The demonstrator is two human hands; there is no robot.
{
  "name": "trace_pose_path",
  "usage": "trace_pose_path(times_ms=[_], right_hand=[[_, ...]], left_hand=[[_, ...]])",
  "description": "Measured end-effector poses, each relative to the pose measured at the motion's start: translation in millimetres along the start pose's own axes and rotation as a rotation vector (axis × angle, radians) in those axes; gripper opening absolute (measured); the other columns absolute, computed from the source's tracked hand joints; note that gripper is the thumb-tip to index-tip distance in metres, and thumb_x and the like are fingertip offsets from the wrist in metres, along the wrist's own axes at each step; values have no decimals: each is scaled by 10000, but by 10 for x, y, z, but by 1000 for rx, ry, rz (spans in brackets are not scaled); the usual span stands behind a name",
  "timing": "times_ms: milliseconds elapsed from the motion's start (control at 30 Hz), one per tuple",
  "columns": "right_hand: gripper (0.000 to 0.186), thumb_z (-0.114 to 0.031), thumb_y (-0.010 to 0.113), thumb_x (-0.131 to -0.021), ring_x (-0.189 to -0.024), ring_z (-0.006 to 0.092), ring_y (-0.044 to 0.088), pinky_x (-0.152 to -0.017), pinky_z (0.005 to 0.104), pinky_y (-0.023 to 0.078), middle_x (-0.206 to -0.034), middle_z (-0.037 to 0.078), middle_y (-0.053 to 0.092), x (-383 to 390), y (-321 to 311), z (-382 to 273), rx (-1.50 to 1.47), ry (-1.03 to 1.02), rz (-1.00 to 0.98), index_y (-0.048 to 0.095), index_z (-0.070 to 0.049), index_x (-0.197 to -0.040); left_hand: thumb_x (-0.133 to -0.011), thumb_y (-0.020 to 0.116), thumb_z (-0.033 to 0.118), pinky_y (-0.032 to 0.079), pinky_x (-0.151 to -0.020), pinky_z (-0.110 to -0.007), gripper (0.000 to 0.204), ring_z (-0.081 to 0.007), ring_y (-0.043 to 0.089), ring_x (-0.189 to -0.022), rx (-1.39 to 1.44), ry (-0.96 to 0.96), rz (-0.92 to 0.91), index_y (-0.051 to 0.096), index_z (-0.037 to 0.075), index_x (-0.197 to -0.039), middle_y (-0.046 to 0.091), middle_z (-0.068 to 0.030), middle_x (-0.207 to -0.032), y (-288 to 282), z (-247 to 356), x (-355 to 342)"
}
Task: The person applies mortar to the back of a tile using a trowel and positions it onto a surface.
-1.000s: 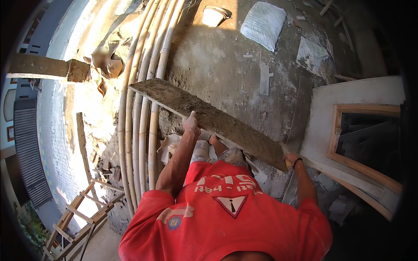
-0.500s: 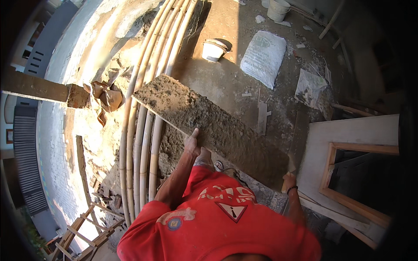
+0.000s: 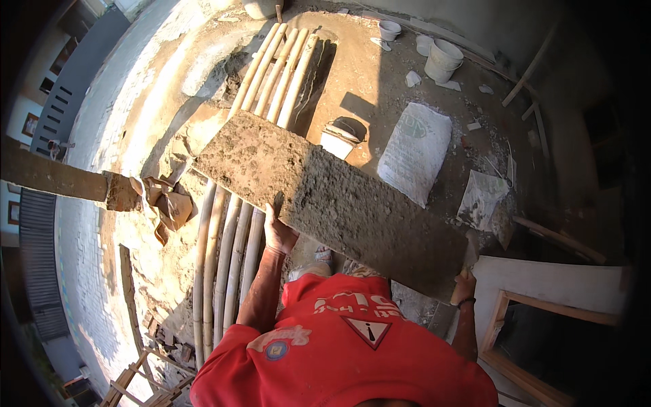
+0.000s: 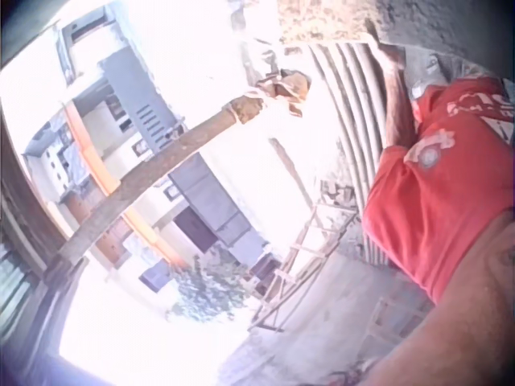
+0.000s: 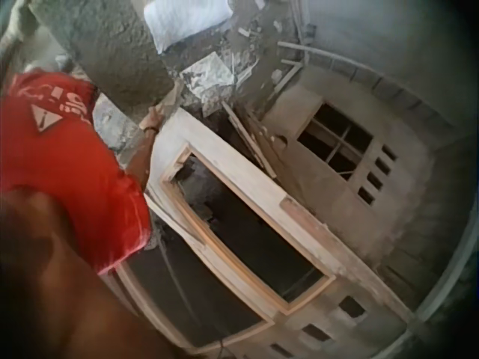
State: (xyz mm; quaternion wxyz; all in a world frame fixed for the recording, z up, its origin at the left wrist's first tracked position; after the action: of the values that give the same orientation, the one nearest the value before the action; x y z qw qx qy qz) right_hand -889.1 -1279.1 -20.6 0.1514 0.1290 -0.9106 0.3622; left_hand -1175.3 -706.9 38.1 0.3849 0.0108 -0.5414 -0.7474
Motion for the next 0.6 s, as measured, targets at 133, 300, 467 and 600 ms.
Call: trace_pose_path(times_ms=[133,300,467,600], right_hand=[[321,-101,574,-655,-730,213,542,-684,350,440,-790,97,591,-939,129,-571,65,-11,-26,564,58,-934],[217,-83,568,-664,-693,139,500,-650,308,422,-723,26,552,-2212,513,-1326,0,-47,-120,581,31,-849],[190,-74,572,-683,-667,150,500,-640,330,428,-688,63,551,-3786,808,-2487,261,-258,-161,556,42,-832],[177,-94,587,-666,-643,170,502,-605,364,420,-653,69,523,-5057,987,-3576,250,-421,-258,517,34,-767]], left_hand=[[-816,473,638,274,-1017,-551,731,-287,321,-1287,-134,16,63,389,156,-1359,337,-40,-1417,356,224,-713],[-826,444,647,277,-1011,-555,726,-286,342,-1273,-120,81,130,400,149,-1352,362,-45,-1402,304,286,-1664],[-852,449,600,307,-1009,-525,681,-295,403,-1225,-20,241,195,421,113,-1328,434,-72,-1346,752,203,-2669],[-868,473,547,301,-1015,-502,631,-305,413,-1210,-32,184,296,447,95,-1307,445,-92,-1336,891,146,-3305]])
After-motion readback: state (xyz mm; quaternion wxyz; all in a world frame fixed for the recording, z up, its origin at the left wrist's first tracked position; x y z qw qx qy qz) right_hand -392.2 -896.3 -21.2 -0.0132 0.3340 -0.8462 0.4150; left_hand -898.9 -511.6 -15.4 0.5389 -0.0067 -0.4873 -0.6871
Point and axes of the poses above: each hand's wrist, its own x-axis away from the middle knuckle, its own y-axis out of the palm, z = x × y, the point moved 8 cm from there along -x, towards the middle knuckle
